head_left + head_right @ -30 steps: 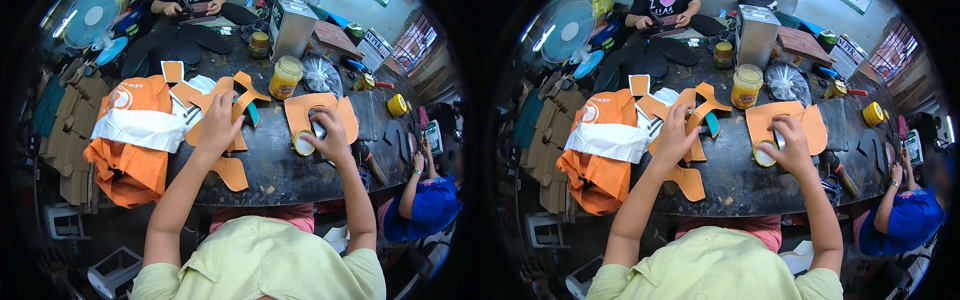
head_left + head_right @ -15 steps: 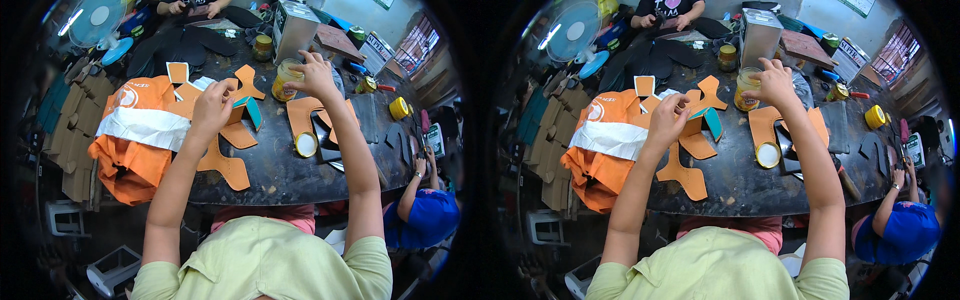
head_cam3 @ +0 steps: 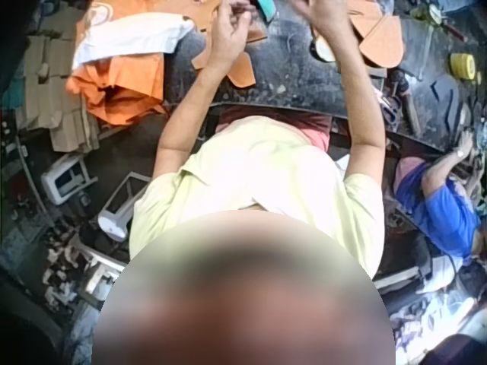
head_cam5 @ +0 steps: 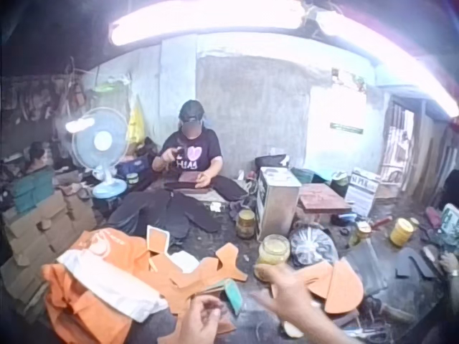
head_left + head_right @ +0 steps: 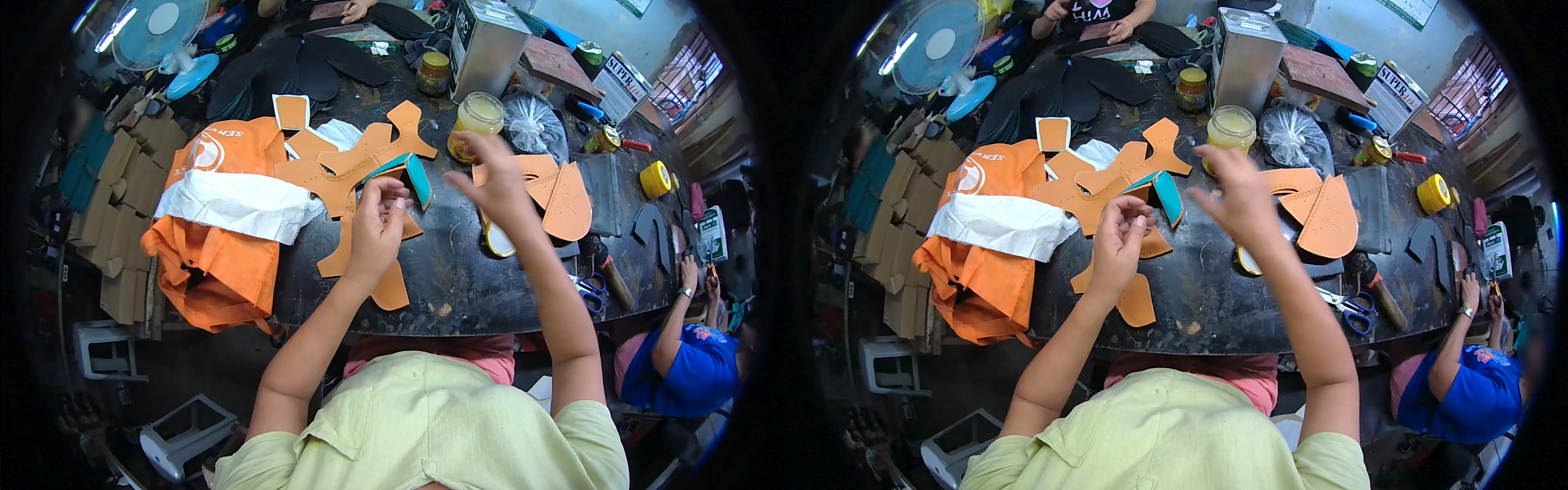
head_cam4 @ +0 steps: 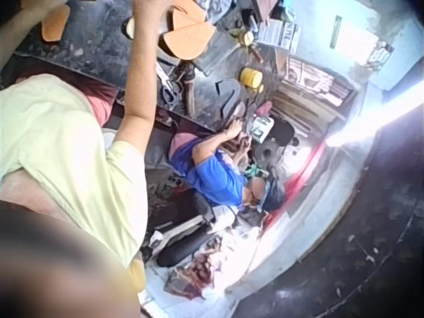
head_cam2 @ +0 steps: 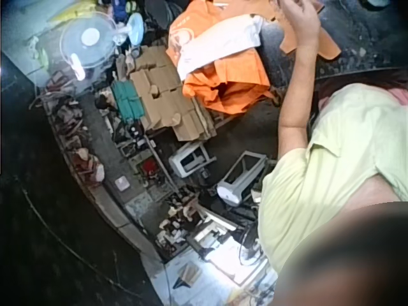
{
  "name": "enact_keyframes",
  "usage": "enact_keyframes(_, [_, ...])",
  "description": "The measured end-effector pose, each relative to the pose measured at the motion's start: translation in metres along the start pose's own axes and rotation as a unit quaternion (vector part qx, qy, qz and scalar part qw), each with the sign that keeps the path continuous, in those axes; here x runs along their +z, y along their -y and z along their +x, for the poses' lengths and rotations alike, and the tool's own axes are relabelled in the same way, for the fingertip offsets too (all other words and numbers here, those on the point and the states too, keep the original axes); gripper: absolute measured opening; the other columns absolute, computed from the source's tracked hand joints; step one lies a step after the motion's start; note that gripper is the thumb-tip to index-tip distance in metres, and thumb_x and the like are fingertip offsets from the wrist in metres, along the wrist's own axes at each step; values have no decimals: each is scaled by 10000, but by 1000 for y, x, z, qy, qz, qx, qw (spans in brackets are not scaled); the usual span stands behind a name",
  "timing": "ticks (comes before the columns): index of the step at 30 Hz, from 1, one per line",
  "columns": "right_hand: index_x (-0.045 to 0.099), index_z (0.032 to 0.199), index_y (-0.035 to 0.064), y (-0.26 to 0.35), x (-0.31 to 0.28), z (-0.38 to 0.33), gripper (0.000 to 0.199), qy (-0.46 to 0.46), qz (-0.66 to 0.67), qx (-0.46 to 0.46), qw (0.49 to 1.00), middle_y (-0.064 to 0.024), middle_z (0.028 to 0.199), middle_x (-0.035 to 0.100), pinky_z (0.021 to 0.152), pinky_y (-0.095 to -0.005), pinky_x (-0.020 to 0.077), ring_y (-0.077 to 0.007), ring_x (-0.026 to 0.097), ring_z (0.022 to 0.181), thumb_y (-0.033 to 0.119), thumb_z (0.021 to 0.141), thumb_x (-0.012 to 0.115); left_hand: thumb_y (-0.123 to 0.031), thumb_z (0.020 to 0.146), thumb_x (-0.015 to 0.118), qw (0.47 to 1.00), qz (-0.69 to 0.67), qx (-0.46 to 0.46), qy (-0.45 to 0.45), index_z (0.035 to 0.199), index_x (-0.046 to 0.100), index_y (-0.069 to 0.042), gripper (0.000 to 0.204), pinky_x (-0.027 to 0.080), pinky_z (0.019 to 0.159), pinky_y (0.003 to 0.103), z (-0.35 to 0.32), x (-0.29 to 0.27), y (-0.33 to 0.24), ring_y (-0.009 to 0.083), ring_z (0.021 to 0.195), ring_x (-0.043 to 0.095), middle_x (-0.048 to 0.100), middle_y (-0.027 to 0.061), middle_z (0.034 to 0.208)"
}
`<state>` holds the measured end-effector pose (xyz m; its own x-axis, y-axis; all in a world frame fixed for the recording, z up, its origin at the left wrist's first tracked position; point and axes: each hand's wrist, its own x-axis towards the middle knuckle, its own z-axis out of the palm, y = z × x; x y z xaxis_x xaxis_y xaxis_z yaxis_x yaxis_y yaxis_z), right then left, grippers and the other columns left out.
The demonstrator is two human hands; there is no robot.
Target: The person wipes a worktable with a white cloth, then uses shears to trim and cut orange and teal leather pieces. They handle multiple leather parts, repositioning them and cutting along edges. The person also opens a yellow-lidded jar and applies its contents to a leather piece.
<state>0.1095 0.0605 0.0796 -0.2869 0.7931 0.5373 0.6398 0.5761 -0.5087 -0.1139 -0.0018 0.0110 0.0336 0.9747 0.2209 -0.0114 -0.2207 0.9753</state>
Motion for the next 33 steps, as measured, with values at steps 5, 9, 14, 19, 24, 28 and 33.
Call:
enact_keyframes(5, [360,1590,114,14,72,-3,907,77,-27,56,995,-210,1191,653,935,-490,527,-401,629,1133,53,783,768,-65,1050,590,991,-78,-109,-3,1429,510,39,401,516,1031,342,-6,6,17,206,1198,644,612,166,1348])
enact_keyframes(9, [440,1558,105,9,62,-8,827,-65,-39,-4,997,-172,1107,666,907,-486,521,-379,638,1040,-73,780,660,-280,1109,535,977,-89,-195,2,1555,415,0,540,476,1082,357,-6,0,9,212,1320,575,546,146,1492])
enact_keyframes(14, [517,1519,124,24,4,-50,824,-106,-91,-66,988,-139,1057,649,818,-436,512,-344,624,934,-71,738,689,-616,1077,459,887,-374,-234,138,1542,446,-54,729,424,1130,412,-11,30,-29,238,1355,532,546,135,1481])
enact_keyframes(19, [413,1588,84,58,-41,-83,950,8,20,-67,998,-145,1171,654,978,-440,486,-330,637,1099,97,739,841,-339,1101,574,825,-511,-239,36,1398,564,-135,361,477,1087,408,-1,61,-48,179,1233,622,655,43,1311])
enact_keyframes(24, [255,1665,84,56,-63,-81,1126,-51,268,125,954,-150,1200,667,995,-358,505,-223,656,1123,231,775,928,-239,1075,624,809,-522,-262,68,1373,571,-119,326,530,1061,408,-10,58,-56,173,1240,629,660,53,1309])
enact_keyframes(28, [346,1633,74,46,-60,-77,890,17,355,190,915,-10,876,669,699,-231,499,-73,630,746,98,888,832,-221,1061,647,827,-493,-244,117,1337,603,-110,301,550,1051,377,-17,58,-66,163,1176,676,705,38,1249])
enact_keyframes(33, [489,1531,26,45,-72,-62,635,-152,353,221,896,-28,906,670,754,-249,509,-79,635,812,72,951,742,-208,1070,624,861,-461,-207,58,1295,635,-95,252,595,954,332,-22,54,-77,140,1077,708,729,35,1182])
